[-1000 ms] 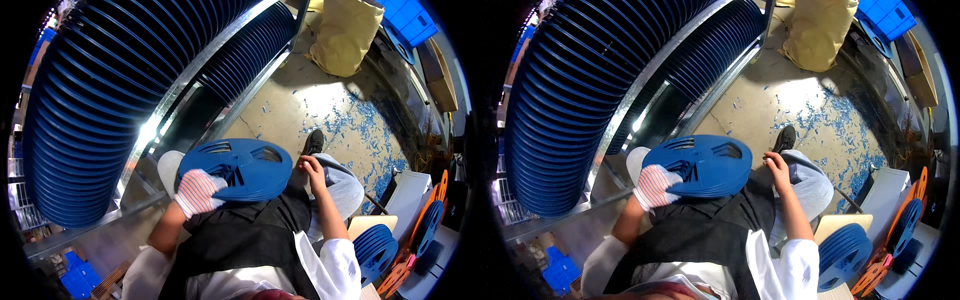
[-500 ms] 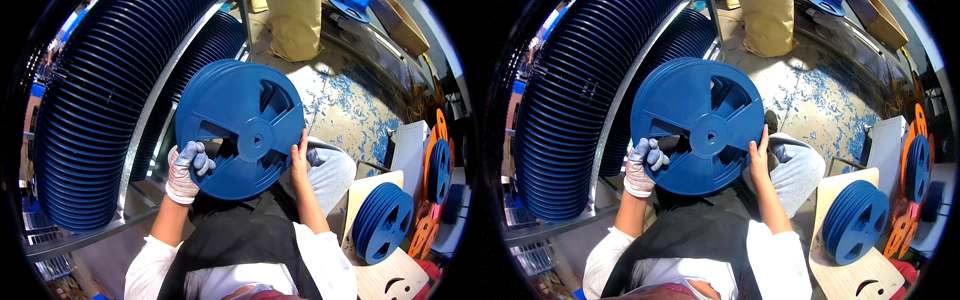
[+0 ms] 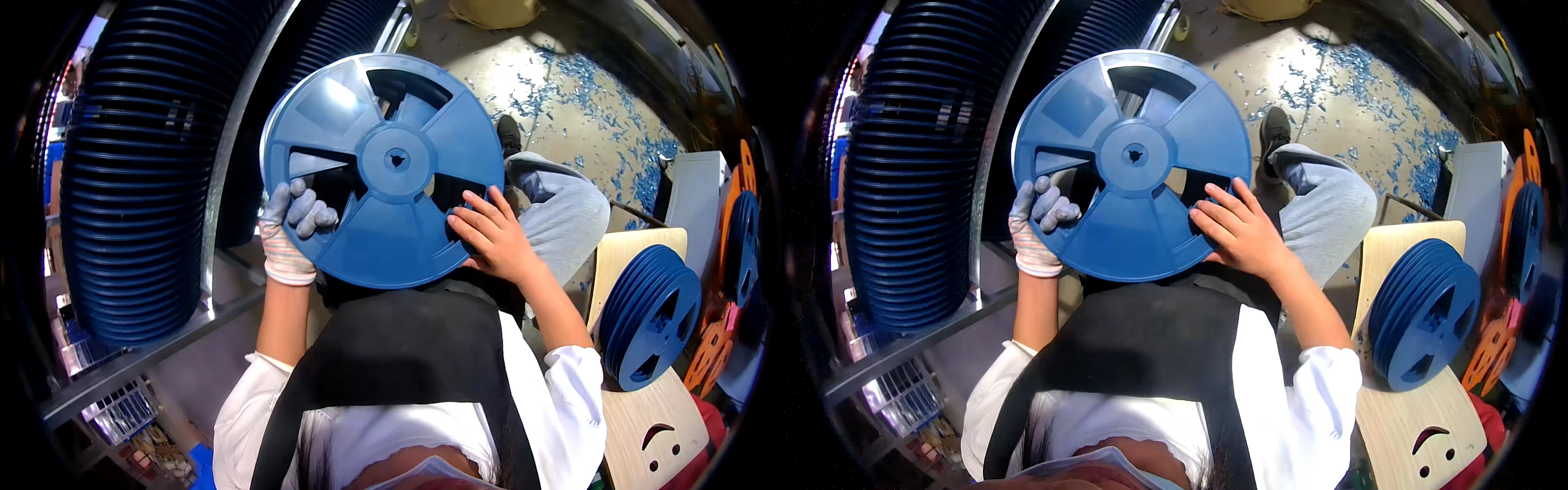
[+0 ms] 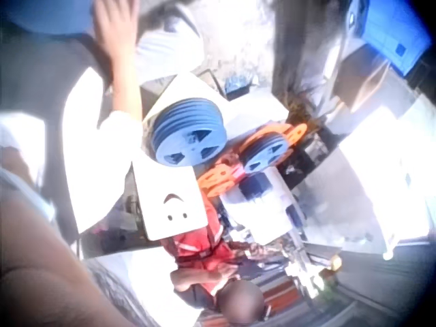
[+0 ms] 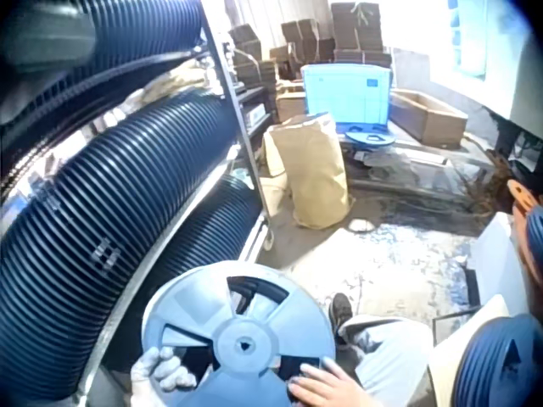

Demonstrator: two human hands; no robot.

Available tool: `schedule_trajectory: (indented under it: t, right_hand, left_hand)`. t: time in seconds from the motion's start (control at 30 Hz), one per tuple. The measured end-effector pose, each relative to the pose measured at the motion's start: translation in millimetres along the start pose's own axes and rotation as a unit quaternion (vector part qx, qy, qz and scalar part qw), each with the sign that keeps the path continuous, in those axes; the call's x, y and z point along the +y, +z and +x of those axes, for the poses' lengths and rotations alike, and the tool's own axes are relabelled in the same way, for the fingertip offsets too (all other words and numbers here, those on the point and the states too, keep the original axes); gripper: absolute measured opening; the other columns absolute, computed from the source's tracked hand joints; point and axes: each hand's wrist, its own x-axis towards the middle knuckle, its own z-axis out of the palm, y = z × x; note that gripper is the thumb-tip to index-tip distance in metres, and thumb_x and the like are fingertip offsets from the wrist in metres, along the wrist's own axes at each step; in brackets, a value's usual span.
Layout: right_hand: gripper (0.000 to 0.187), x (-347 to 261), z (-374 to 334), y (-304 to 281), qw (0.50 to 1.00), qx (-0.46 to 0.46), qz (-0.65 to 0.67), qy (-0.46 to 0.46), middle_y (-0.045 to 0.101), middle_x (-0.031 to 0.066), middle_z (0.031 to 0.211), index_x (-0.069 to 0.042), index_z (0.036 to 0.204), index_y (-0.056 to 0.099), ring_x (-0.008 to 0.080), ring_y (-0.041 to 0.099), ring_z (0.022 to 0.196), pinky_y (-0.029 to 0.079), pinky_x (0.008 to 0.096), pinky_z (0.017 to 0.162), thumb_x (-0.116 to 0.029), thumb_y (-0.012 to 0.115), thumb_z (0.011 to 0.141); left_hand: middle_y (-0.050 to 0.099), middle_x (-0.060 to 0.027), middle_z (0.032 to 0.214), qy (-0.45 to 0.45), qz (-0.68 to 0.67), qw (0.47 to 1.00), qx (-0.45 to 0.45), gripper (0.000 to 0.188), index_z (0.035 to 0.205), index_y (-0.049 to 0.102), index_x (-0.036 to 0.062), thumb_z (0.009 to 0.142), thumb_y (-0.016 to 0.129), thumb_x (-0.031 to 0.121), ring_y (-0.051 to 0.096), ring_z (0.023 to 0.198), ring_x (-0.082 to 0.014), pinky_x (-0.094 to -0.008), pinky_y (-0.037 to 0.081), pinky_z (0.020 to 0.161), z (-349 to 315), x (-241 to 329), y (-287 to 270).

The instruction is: The person sits on the floor and repeatedly picks up blue plastic reels from a nearby stack. They place each reel into a vertical metal rack, then remove it and return it to the stack, repeating this cycle continuously.

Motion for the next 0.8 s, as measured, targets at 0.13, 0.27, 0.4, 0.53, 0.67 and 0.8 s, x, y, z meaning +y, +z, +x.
schedule_trajectory:
  t: [0.13,0.27,0.4,0.53,0.67,0.8]
  right_hand:
    - [0.044,-1.7,5.6,-3.0,0.995,-0.025,-0.018,-0.093,0.059,0.0081,0.111,-0.010,0.114,0.058,0.0244,0.056,0.112,0.042,0.0403,0.102,-0.022,0.068,0.073]
    - [0.035,0.5,7.6,2.2,0.993,-0.001,-0.030,-0.119,0.059,0.0075,0.104,-0.008,0.111,0.059,0.0231,0.058,0.103,0.044,0.0390,0.098,-0.017,0.061,0.078]
    - [0.033,-1.0,8.8,5.9,0.988,0.015,-0.050,-0.147,0.059,0.0066,0.098,-0.007,0.108,0.061,0.0224,0.058,0.095,0.046,0.0393,0.096,-0.019,0.060,0.077]
    - [0.028,-3.4,12.5,2.6,0.986,0.036,-0.044,-0.157,0.058,0.0060,0.093,-0.007,0.101,0.060,0.0215,0.058,0.088,0.048,0.0381,0.092,-0.019,0.061,0.075]
    - [0.020,-7.9,15.7,-4.9,0.986,0.082,-0.033,-0.141,0.058,0.0040,0.087,-0.009,0.091,0.058,0.0212,0.059,0.084,0.050,0.0339,0.085,-0.020,0.062,0.074]
    - [0.017,-5.1,23.7,-17.4,0.985,0.145,0.017,-0.095,0.059,0.0043,0.080,-0.008,0.086,0.060,0.0223,0.061,0.081,0.051,0.0327,0.075,-0.023,0.061,0.079]
  left_hand:
    - [0.033,0.0048,0.056,-0.004,-0.005,1.000,-0.025,0.021,0.093,0.058,0.0018,0.095,0.052,0.022,0.033,0.047,-0.0095,-0.0302,0.040,0.067,3.6,1.2,-10.9]
    - [0.036,0.0037,0.056,0.020,-0.002,1.000,-0.007,0.021,0.093,0.057,0.0016,0.095,0.052,0.022,0.034,0.046,-0.0101,-0.0305,0.039,0.066,2.0,4.6,-17.3]
    - [0.038,0.0035,0.057,0.015,-0.003,1.000,-0.009,0.022,0.095,0.058,0.0015,0.094,0.052,0.022,0.036,0.047,-0.0105,-0.0313,0.042,0.069,-0.9,7.8,-25.7]
    - [0.040,0.0030,0.057,0.013,0.044,0.999,-0.009,0.024,0.095,0.060,0.0018,0.095,0.053,0.025,0.039,0.048,-0.0101,-0.0300,0.044,0.069,-1.5,8.9,-25.6]
    - [0.043,0.0016,0.057,0.033,0.102,0.993,0.049,0.025,0.088,0.062,0.0048,0.090,0.062,0.030,0.041,0.048,-0.0114,-0.0292,0.044,0.062,-2.5,7.6,-25.3]
    - [0.055,-0.0007,0.068,0.037,0.133,0.990,-0.001,0.041,0.103,0.058,0.0024,0.095,0.051,0.041,0.050,0.055,-0.0112,-0.0280,0.045,0.065,-2.6,5.0,-24.8]
